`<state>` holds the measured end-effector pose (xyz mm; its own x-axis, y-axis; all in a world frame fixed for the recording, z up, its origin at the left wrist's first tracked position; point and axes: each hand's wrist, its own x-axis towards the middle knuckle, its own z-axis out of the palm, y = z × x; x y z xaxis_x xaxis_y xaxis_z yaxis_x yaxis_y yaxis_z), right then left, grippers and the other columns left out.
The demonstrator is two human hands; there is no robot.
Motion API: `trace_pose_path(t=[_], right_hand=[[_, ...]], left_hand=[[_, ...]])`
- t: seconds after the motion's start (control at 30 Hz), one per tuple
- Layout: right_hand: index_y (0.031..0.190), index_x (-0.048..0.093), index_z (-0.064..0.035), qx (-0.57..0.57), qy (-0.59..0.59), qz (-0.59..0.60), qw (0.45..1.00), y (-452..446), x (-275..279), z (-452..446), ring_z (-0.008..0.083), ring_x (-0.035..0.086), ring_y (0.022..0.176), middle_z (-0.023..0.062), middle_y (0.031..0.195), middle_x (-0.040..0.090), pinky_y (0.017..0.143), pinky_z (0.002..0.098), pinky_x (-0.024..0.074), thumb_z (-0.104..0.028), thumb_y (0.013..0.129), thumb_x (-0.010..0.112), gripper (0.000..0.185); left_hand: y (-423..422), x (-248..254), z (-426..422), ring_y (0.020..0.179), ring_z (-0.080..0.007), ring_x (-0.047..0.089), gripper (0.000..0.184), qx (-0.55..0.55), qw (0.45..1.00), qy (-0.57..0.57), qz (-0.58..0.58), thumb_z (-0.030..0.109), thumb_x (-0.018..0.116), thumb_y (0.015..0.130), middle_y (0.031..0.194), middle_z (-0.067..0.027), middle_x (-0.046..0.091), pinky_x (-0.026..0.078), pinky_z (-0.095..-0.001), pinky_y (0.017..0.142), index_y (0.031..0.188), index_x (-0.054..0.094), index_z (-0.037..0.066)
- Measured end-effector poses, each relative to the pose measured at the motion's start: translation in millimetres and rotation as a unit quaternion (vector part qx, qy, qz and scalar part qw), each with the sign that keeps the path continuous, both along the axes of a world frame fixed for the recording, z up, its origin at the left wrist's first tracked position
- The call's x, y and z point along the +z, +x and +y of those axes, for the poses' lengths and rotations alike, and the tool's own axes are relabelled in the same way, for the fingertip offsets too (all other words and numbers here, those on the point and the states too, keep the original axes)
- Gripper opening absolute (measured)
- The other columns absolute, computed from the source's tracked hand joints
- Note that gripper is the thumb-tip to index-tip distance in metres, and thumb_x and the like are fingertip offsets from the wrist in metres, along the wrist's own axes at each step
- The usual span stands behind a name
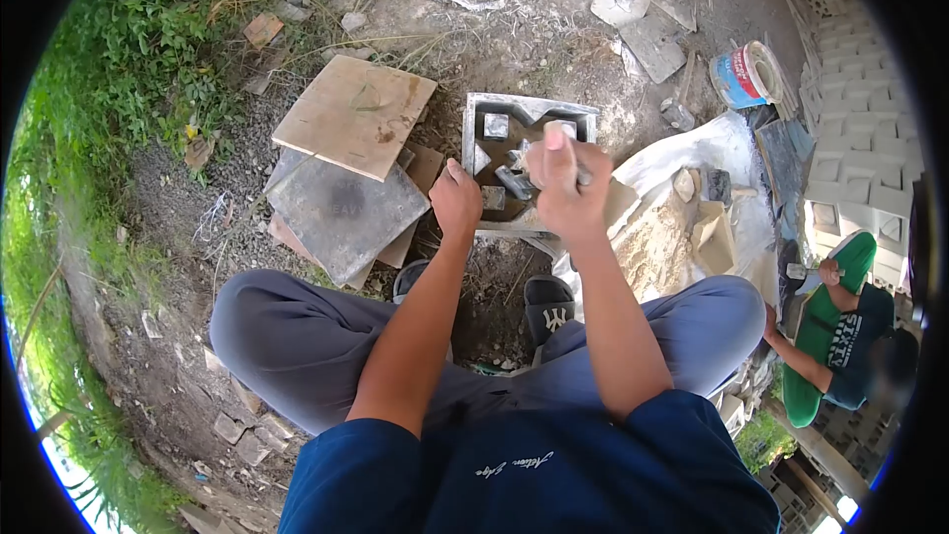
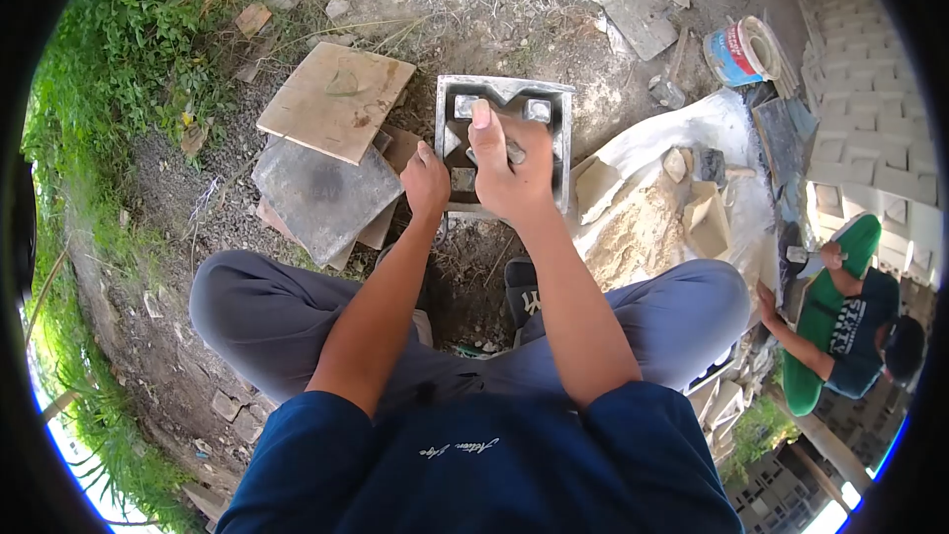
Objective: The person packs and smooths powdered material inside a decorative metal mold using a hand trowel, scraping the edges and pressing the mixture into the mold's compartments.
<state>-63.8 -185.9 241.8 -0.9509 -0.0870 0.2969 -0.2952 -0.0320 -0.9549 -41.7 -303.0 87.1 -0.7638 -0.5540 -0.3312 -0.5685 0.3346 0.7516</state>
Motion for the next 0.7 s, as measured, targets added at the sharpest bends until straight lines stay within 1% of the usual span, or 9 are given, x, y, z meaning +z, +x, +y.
trace_pose_path(t=[0.07, 0.2, 0.33, 0.4, 0.43, 0.53, 0.6, 0.67, 0.7], right_hand=[[0.061, 0.035, -0.0052, -0.052, -0.010, 0.061, 0.997, -5, -17, -4, 0.0064, 0.027, 0.048, -0.0036, 0.053, 0.035, 0.044, 0.0287, 0.0195, -0.025, 0.106, 0.053, 0.053], [0.062, 0.040, -0.0045, 0.009, -0.068, -0.003, 0.998, 7, 27, 7, 0.0070, 0.031, 0.049, -0.0023, 0.054, 0.036, 0.044, 0.0286, 0.0209, -0.026, 0.106, 0.054, 0.051], [0.063, 0.043, -0.0017, -0.098, 0.038, 0.007, 0.994, -2, 0, -6, 0.0061, 0.029, 0.049, -0.0036, 0.055, 0.037, 0.045, 0.0286, 0.0215, -0.027, 0.106, 0.053, 0.051], [0.065, 0.048, 0.0000, -0.021, -0.021, -0.050, 0.998, -3, 5, 7, 0.0053, 0.032, 0.051, -0.0030, 0.056, 0.040, 0.047, 0.0277, 0.0237, -0.027, 0.105, 0.055, 0.049], [0.076, 0.058, 0.0043, -0.023, 0.042, -0.037, 0.998, 1, 15, 14, 0.0088, 0.034, 0.059, 0.0009, 0.057, 0.042, 0.053, 0.0316, 0.0339, -0.033, 0.103, 0.059, 0.046], [0.075, 0.058, 0.0037, -0.008, 0.058, -0.079, 0.995, 7, 24, 6, 0.0091, 0.033, 0.059, 0.0023, 0.057, 0.041, 0.053, 0.0315, 0.0333, -0.031, 0.103, 0.059, 0.044], [0.074, 0.058, 0.0025, -0.075, 0.066, 0.024, 0.995, 1, -5, -1, 0.0087, 0.032, 0.058, 0.0010, 0.056, 0.040, 0.051, 0.0313, 0.0312, -0.031, 0.104, 0.058, 0.045], [0.074, 0.056, 0.0023, -0.030, 0.054, -0.080, 0.995, 3, -5, 7, 0.0075, 0.031, 0.059, 0.0002, 0.056, 0.038, 0.050, 0.0312, 0.0298, -0.031, 0.104, 0.057, 0.045], [0.065, 0.046, -0.0028, -0.042, 0.040, -0.053, 0.997, 9, 22, 4, 0.0033, 0.031, 0.053, -0.0057, 0.057, 0.040, 0.047, 0.0263, 0.0226, -0.031, 0.106, 0.054, 0.051]], left_hand=[[-1, -3, 3, 0.093, -0.0541, 0.061, 0.051, 0.009, 1.000, -0.002, 0.016, 0.033, 0.037, 0.105, 0.091, -0.0345, 0.065, 0.046, -0.0587, 0.083, 0.092, 0.066, -0.008], [4, -1, 2, 0.093, -0.0542, 0.060, 0.053, 0.026, 1.000, -0.013, 0.009, 0.033, 0.037, 0.105, 0.093, -0.0352, 0.065, 0.046, -0.0588, 0.084, 0.093, 0.066, -0.009], [1, 1, 3, 0.100, -0.0536, 0.060, 0.058, -0.004, 1.000, -0.006, -0.023, 0.037, 0.034, 0.105, 0.100, -0.0350, 0.066, 0.045, -0.0568, 0.091, 0.102, 0.068, -0.010], [-3, -3, 3, 0.097, -0.0536, 0.061, 0.053, 0.025, 0.999, -0.021, 0.000, 0.034, 0.036, 0.105, 0.096, -0.0350, 0.066, 0.047, -0.0587, 0.085, 0.099, 0.068, -0.009], [-2, -2, 3, 0.098, -0.0535, 0.060, 0.053, 0.030, 0.999, -0.009, -0.007, 0.034, 0.037, 0.104, 0.098, -0.0346, 0.066, 0.047, -0.0587, 0.086, 0.099, 0.068, -0.008], [-1, -2, 2, 0.098, -0.0533, 0.061, 0.052, 0.018, 1.000, -0.005, -0.017, 0.033, 0.037, 0.104, 0.100, -0.0345, 0.066, 0.047, -0.0581, 0.087, 0.101, 0.068, -0.008], [0, 1, 3, 0.098, -0.0532, 0.061, 0.052, 0.007, 1.000, -0.015, -0.007, 0.033, 0.037, 0.104, 0.100, -0.0342, 0.066, 0.047, -0.0578, 0.087, 0.101, 0.068, -0.008], [-2, -1, 4, 0.097, -0.0535, 0.060, 0.052, 0.035, 0.999, -0.019, 0.008, 0.034, 0.036, 0.104, 0.098, -0.0339, 0.066, 0.047, -0.0582, 0.086, 0.100, 0.069, -0.007], [-1, -3, 3, 0.097, -0.0538, 0.060, 0.053, 0.027, 0.999, -0.027, 0.001, 0.034, 0.036, 0.105, 0.097, -0.0340, 0.066, 0.046, -0.0584, 0.086, 0.100, 0.068, -0.007]])
